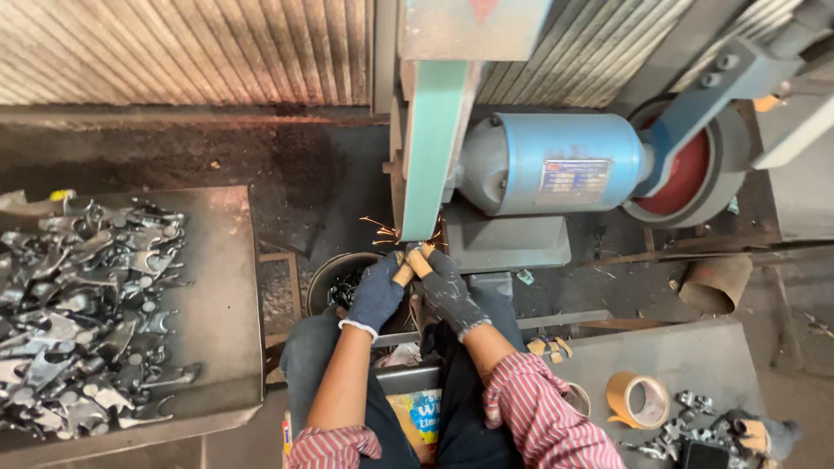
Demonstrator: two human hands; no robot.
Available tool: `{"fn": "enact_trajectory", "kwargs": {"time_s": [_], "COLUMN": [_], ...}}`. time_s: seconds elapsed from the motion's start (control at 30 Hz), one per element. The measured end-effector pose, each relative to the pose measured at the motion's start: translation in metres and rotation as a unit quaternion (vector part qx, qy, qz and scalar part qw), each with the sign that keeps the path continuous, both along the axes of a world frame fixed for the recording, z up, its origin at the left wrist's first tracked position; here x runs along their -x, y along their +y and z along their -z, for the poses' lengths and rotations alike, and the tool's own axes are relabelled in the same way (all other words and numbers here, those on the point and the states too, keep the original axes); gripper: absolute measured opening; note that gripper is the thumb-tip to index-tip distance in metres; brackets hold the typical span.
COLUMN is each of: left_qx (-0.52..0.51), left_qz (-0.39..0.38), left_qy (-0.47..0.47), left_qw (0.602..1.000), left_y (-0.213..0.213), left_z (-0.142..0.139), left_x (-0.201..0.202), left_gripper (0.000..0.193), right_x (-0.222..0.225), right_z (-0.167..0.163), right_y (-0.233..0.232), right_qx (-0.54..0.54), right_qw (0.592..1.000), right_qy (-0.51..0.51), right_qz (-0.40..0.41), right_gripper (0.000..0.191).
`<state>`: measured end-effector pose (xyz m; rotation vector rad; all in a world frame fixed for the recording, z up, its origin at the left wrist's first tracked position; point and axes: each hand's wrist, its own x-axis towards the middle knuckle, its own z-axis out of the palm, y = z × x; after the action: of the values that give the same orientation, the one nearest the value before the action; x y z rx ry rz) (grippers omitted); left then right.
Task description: The person sits at a belt grinder and grinds small metal workpieces against the moving abrasive belt, producing sparks, then places finished pieces on a tray beside them and picks up the next piece, repeating the cycle throughout the episode.
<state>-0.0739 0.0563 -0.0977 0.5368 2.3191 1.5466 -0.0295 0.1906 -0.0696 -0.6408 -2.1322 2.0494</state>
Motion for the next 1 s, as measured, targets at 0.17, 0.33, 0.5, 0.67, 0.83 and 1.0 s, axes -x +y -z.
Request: {"fn": "enact_trajectory", "kwargs": {"time_s": [0.17, 0.33, 0.5, 0.67, 0.83, 1.0], "left_qx": [0.048, -0.077, 0.134, 0.12, -0.33, -0.473], "left_qz": [-0.052, -0.148, -0.135, -0.106, -0.104, -0.23], "left_qy": [0.024, 0.029, 0.063, 0.074, -0.186, -0.462], "left_qw": [0.997, 0.986, 0.98, 0.984, 0.92, 0.714], "left_y": [0.014, 0.025, 0.024, 0.022, 0.027, 0.037], "left_z": [0.004, 0.005, 0.0, -0.005, -0.004, 0.0], "left_x": [0.006, 0.006, 0.006, 0.0, -0.014, -0.025], "left_gripper": [0.033, 0.026, 0.027, 0.028, 0.035, 0.038], "right_x": [0.015, 0.012, 0.013, 0.013, 0.001, 0.011], "right_z": [0.006, 0.008, 0.016, 0.009, -0.012, -0.015], "right_y": [0.005, 0.012, -0.018, -0.028, -0.004, 0.009], "right_qx": [-0.132, -0.273, 0.367, 0.545, 0.182, -0.092], "right_qw": [0.99, 0.958, 0.924, 0.827, 0.981, 0.991], "right_qy": [-0.05, -0.083, 0.038, 0.053, 0.069, -0.098], "right_qz": [-0.025, -0.023, 0.098, 0.13, 0.014, -0.007], "right_gripper": [0.034, 0.036, 0.033, 0.037, 0.038, 0.032]}}
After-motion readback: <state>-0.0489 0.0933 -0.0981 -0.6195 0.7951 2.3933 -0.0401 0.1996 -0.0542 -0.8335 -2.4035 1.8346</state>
